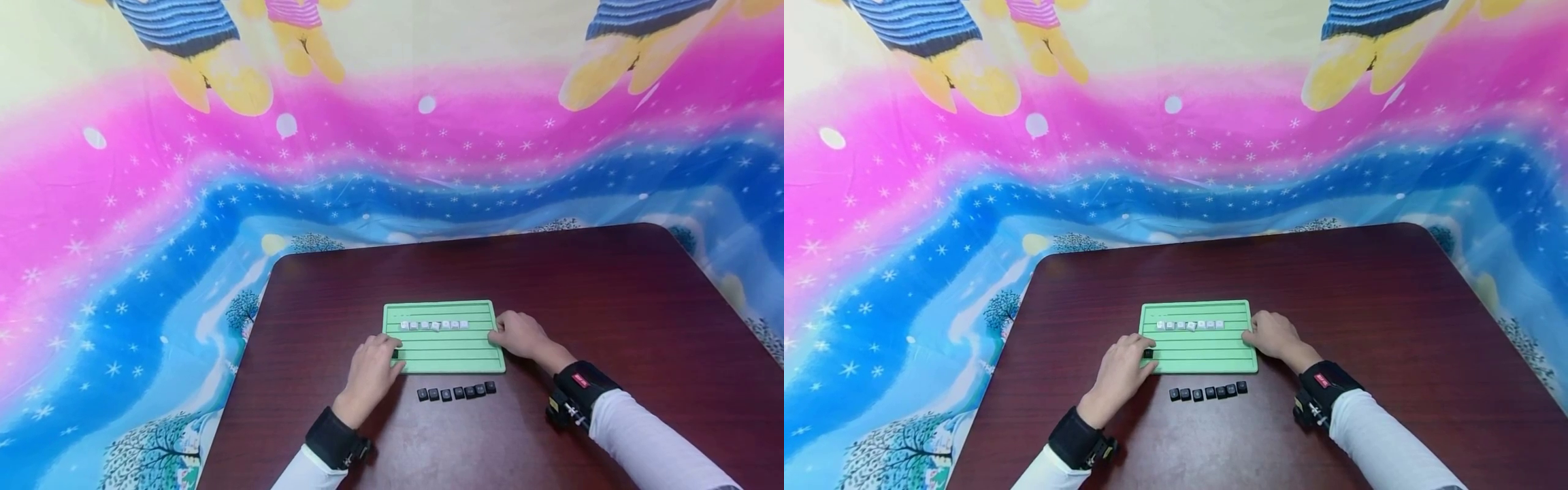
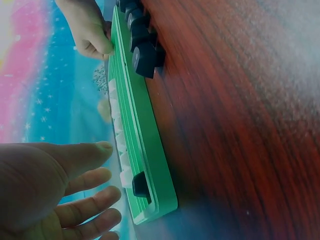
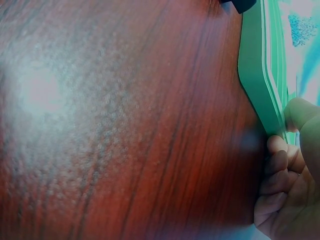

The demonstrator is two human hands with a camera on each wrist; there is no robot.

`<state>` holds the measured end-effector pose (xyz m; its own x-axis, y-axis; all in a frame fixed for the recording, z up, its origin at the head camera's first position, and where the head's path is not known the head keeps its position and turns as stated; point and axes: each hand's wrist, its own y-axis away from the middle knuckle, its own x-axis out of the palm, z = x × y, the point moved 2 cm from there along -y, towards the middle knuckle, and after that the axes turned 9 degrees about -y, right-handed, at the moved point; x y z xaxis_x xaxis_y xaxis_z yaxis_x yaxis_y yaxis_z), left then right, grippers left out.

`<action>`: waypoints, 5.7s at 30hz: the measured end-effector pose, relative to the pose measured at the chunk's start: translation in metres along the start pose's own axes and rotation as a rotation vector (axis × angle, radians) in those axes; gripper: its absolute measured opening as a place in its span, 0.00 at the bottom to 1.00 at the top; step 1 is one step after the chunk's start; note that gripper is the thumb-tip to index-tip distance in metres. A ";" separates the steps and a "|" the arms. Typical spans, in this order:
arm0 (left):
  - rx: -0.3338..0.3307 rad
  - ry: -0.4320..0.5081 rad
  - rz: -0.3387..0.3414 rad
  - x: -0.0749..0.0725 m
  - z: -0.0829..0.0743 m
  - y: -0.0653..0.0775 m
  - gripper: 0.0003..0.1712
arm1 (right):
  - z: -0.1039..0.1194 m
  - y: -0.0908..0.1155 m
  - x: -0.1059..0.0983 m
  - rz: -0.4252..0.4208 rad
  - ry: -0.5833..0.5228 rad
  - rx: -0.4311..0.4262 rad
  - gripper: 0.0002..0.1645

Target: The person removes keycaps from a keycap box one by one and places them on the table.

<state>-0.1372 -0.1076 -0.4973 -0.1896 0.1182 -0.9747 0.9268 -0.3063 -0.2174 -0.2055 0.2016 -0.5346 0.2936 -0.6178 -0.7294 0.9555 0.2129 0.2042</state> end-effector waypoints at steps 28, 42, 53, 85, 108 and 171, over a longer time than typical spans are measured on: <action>-0.021 -0.007 0.035 0.013 0.010 -0.002 0.16 | 0.002 -0.001 0.000 -0.017 0.019 -0.005 0.23; -0.028 -0.016 0.026 0.018 0.010 -0.004 0.12 | 0.001 0.000 0.000 -0.006 0.007 0.002 0.23; -0.046 -0.001 0.011 0.019 0.011 -0.004 0.09 | 0.002 0.001 0.000 -0.021 0.007 -0.018 0.23; 0.013 0.027 0.001 0.005 -0.002 0.000 0.09 | 0.002 0.001 0.000 -0.024 0.012 -0.013 0.23; 0.055 0.024 0.029 0.006 -0.012 0.015 0.08 | 0.001 0.002 0.000 -0.026 0.015 -0.021 0.23; 0.118 0.037 0.116 0.007 -0.020 0.036 0.13 | 0.001 0.001 -0.001 -0.024 0.002 -0.035 0.24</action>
<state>-0.0988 -0.0991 -0.5114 -0.0699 0.1093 -0.9915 0.8969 -0.4282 -0.1104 -0.2044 0.2020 -0.5332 0.2707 -0.6219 -0.7348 0.9606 0.2244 0.1639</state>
